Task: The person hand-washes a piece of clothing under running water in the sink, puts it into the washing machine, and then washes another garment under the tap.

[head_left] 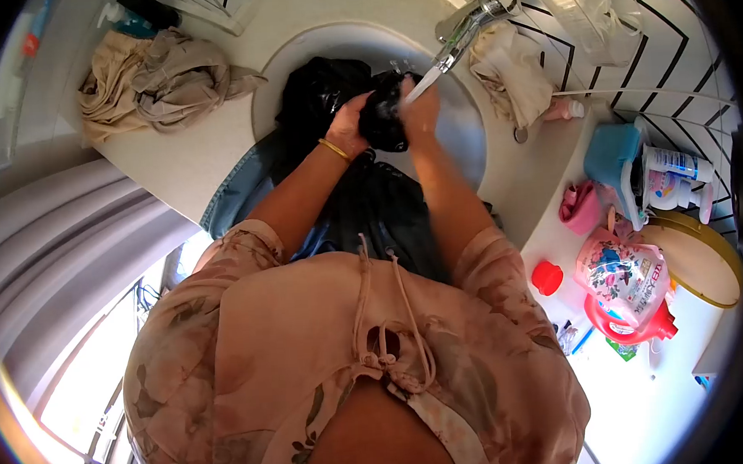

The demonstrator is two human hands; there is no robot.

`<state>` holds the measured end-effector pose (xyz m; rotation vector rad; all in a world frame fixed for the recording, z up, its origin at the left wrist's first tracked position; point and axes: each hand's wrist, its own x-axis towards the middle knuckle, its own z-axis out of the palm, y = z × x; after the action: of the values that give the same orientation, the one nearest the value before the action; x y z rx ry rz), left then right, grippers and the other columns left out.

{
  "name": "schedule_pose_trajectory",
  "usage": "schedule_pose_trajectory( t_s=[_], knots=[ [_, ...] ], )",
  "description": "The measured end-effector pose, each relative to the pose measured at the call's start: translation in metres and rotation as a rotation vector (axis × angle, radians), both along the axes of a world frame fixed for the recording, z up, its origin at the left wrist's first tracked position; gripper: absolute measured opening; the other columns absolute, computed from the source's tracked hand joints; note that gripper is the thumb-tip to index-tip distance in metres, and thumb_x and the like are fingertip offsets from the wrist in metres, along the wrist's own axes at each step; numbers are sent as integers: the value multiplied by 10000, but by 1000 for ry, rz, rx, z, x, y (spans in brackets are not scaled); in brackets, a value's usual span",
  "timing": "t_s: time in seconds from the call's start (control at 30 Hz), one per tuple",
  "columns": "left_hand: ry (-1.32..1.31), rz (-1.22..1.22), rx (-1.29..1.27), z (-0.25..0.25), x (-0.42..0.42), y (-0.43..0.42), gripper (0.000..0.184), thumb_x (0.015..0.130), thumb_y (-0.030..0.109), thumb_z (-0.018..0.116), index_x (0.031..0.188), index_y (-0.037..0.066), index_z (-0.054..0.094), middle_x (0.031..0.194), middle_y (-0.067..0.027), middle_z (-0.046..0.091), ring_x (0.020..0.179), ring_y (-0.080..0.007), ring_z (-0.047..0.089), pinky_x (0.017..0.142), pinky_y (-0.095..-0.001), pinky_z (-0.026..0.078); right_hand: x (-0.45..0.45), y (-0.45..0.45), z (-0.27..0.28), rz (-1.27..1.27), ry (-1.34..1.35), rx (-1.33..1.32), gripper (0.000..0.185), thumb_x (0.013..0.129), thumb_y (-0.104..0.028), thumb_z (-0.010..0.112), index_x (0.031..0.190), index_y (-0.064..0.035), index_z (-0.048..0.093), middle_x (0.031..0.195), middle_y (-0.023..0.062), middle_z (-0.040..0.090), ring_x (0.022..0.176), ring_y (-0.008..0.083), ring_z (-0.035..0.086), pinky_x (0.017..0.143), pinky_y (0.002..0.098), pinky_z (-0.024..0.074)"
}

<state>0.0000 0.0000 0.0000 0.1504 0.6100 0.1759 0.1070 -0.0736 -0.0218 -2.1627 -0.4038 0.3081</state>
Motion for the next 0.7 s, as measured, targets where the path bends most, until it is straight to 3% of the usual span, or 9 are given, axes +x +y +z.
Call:
schedule_pose_trajectory(
  t_s=[0.07, 0.17, 0.2, 0.27, 0.37, 0.43, 0.47, 0.57, 0.7],
  knots=[
    [-135, 26, -40, 6, 5, 13, 341, 815, 285, 512, 1052, 47, 571, 1012, -95, 604, 944, -261, 562, 889, -382, 425, 24, 7, -15, -130, 557, 514, 416, 754, -283, 631, 1054, -23, 504, 934, 129, 565, 777, 326, 574, 706, 364, 475],
    [-345, 56, -210, 3, -12, 8, 262, 834, 231, 479, 989, 41, 572, 963, -96, 612, 906, -244, 576, 866, -370, 442, -21, -21, 23, 38, 260, 352, 435, 707, -267, 643, 1031, -10, 510, 984, 161, 532, 874, 332, 530, 765, 385, 444],
    [-202, 60, -190, -11, -7, 12, 293, 843, 253, 461, 1047, 71, 565, 1027, -91, 589, 966, -242, 547, 898, -369, 415, -38, -22, 40, 107, 148, 318, 441, 691, -262, 647, 1023, -5, 512, 1001, 172, 521, 907, 334, 515, 784, 392, 433],
    [-536, 141, -620, -23, -5, 9, 320, 851, 285, 441, 1063, 73, 551, 1049, -91, 574, 981, -234, 534, 909, -362, 403, -78, -22, 69, 228, -58, 250, 454, 659, -251, 655, 1008, 4, 515, 1035, 194, 499, 971, 337, 486, 823, 406, 413],
    [-304, 190, 456, -98, 2, -10, 354, 866, 321, 411, 1075, 62, 534, 1040, -77, 562, 967, -216, 524, 908, -336, 393, -96, -6, 83, 315, -420, -83, 451, 668, -267, 630, 1009, 11, 530, 1022, 215, 490, 944, 375, 474, 815, 414, 411],
    [-605, -35, -170, -60, -20, -3, 345, 870, 309, 408, 1064, 56, 539, 1014, -71, 572, 942, -209, 535, 887, -332, 407, -62, 5, 63, 232, -142, -211, 441, 687, -274, 624, 1011, 13, 537, 999, 211, 506, 898, 345, 514, 761, 406, 433],
    [121, -30, 33, -19, -12, -8, 322, 862, 302, 430, 1031, 54, 545, 969, -63, 582, 901, -193, 548, 853, -319, 425, -42, 8, 48, 187, -1, -275, 437, 697, -277, 621, 1012, 15, 540, 988, 209, 515, 874, 330, 534, 734, 402, 444],
    [9, 8, 129, -5, -10, -4, 314, 852, 284, 447, 1036, 53, 555, 980, -67, 588, 916, -195, 552, 851, -322, 430, 10, -3, -17, 67, 663, 121, 461, 734, -232, 611, 1107, 11, 491, 1022, 191, 539, 845, 265, 575, 689, 389, 458],
    [-21, -105, 572, 3, -26, 4, 337, 806, 260, 554, 1073, 54, 560, 1050, -59, 570, 978, -166, 531, 861, -301, 419, 15, -33, 89, 277, 955, 125, 591, 748, -146, 609, 1256, -8, 340, 1175, 170, 475, 960, 238, 534, 761, 377, 445]
  ],
)
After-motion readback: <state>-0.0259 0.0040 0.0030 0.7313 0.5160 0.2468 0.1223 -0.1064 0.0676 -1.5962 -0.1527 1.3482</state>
